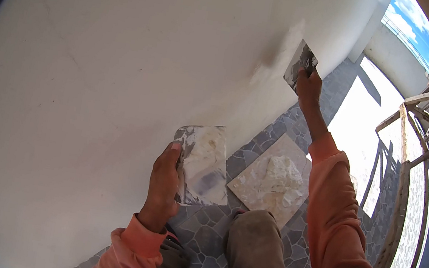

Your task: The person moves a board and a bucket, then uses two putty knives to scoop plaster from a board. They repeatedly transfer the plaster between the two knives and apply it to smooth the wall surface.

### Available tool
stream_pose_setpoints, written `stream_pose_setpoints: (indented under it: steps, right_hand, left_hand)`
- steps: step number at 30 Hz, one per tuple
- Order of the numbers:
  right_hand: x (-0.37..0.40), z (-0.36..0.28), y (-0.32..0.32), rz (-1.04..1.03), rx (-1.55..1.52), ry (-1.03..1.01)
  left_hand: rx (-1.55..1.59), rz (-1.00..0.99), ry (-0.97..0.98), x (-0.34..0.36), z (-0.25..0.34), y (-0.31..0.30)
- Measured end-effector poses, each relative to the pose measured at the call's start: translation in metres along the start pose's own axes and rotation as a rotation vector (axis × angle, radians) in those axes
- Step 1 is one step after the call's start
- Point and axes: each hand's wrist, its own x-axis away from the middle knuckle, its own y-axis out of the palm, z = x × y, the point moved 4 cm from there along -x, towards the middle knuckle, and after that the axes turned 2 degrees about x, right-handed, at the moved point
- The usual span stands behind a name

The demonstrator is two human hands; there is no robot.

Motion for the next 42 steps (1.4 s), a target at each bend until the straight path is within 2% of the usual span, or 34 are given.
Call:
stream_pose_setpoints:
  steps: [1, 4, 7, 10, 13, 15, 17, 18, 21, 24, 27, 30, 31, 33, 36, 37, 39, 42]
  right_hand:
    - [-0.012, 0.006, 0.003, 0.008, -0.105, 0.070]
    - [-0.045, 0.013, 0.009, 0.030, -0.062, 0.111]
    - [-0.053, 0.000, 0.024, 0.040, -0.100, 0.024]
    - [-0.020, -0.027, 0.026, 0.059, 0.115, -0.070]
    - [0.037, -0.045, 0.036, 0.035, 0.138, -0.371]
    - [0.058, -0.055, 0.027, -0.092, 0.056, -0.364]
    - [0.047, -0.048, 0.015, -0.077, 0.056, -0.302]
    - [0.029, -0.039, 0.008, 0.015, 0.039, -0.293]
    - [-0.028, -0.025, 0.000, 0.103, -0.065, -0.002]
    - [-0.067, -0.011, 0.007, -0.031, -0.061, 0.139]
    - [-0.081, -0.012, 0.018, -0.067, -0.046, 0.018]
    - [-0.041, -0.043, 0.015, 0.003, 0.075, -0.049]
    - [-0.030, -0.045, 0.016, 0.045, 0.145, -0.155]
    - [-0.016, -0.043, 0.004, -0.045, 0.208, -0.135]
    - [-0.019, -0.026, -0.009, -0.070, 0.002, -0.069]
    - [-0.026, -0.016, -0.008, -0.065, -0.187, -0.029]
    - [-0.036, -0.008, -0.014, -0.046, -0.076, -0.003]
    - [-0.037, -0.010, -0.013, -0.047, -0.181, 0.028]
  left_hand:
    - [0.000, 0.005, 0.001, 0.000, 0.000, 0.001]
    - [0.003, 0.008, 0.003, -0.001, -0.003, 0.000]
    - [-0.004, -0.003, 0.014, -0.002, -0.003, -0.004]
    - [-0.028, 0.001, 0.010, 0.000, 0.000, 0.000]
    - [-0.020, 0.008, -0.009, -0.001, 0.000, 0.005]
    - [-0.008, -0.006, -0.014, -0.004, -0.002, 0.008]
    - [-0.035, -0.014, 0.000, -0.001, 0.000, 0.011]
    - [-0.048, -0.017, 0.004, 0.001, 0.000, 0.012]
    - [-0.026, -0.013, -0.025, 0.003, 0.002, 0.010]
    - [-0.036, 0.025, -0.031, 0.002, 0.001, 0.007]
    - [0.003, -0.007, -0.015, 0.000, -0.002, 0.007]
    - [0.008, -0.029, 0.000, -0.001, -0.002, 0.006]
    - [0.019, -0.035, -0.003, -0.001, -0.002, 0.007]
    - [0.038, -0.047, -0.007, 0.000, -0.001, 0.009]
    - [-0.025, -0.015, -0.025, -0.002, -0.002, 0.003]
    - [-0.014, -0.013, -0.027, -0.002, -0.004, 0.003]
    - [0.003, -0.012, -0.029, -0.001, -0.001, 0.006]
    - [0.000, -0.002, -0.022, 0.003, 0.003, 0.011]
